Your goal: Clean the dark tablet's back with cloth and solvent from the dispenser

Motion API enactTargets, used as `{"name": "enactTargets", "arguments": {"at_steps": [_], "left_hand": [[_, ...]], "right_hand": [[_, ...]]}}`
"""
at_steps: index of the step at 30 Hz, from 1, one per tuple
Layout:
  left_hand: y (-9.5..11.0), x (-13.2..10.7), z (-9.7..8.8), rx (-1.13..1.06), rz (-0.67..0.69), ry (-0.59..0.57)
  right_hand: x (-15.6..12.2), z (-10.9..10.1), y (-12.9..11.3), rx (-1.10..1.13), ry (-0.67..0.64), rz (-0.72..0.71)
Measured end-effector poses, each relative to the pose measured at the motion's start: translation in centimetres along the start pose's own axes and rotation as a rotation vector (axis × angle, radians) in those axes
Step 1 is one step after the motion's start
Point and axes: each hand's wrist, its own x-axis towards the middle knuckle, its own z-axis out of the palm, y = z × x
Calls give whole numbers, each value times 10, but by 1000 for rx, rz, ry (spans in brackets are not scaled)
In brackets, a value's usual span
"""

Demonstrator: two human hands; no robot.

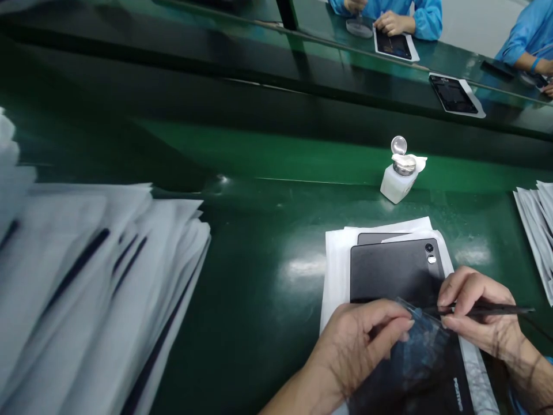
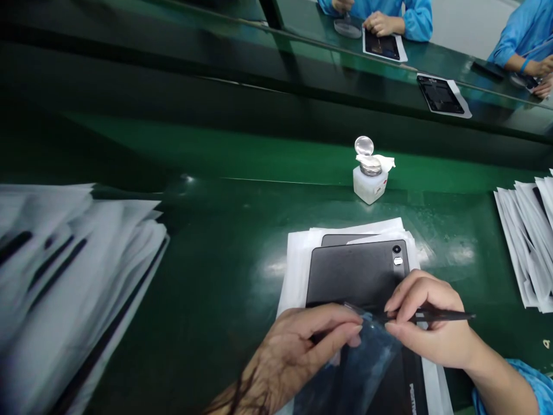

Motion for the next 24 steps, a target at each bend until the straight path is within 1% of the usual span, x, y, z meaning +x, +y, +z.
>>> {"name": "enactTargets", "arguments": {"at_steps": [5,12,17,19,24], "left_hand": [[-4,0,1,28,65,34],[-7,-1,2,35,96,46],[-8,0,2,26,103,63],[-8,-1,3,14,94,66],[-11,-4,2,-6,84,41]], "right_hand": [[0,1,2,16,9,20],[3,4,0,47,18,34],[0,4,4,66,27,34],[-3,3,4,71,23,13],[-11,7,-1,77,-44,-86]]}}
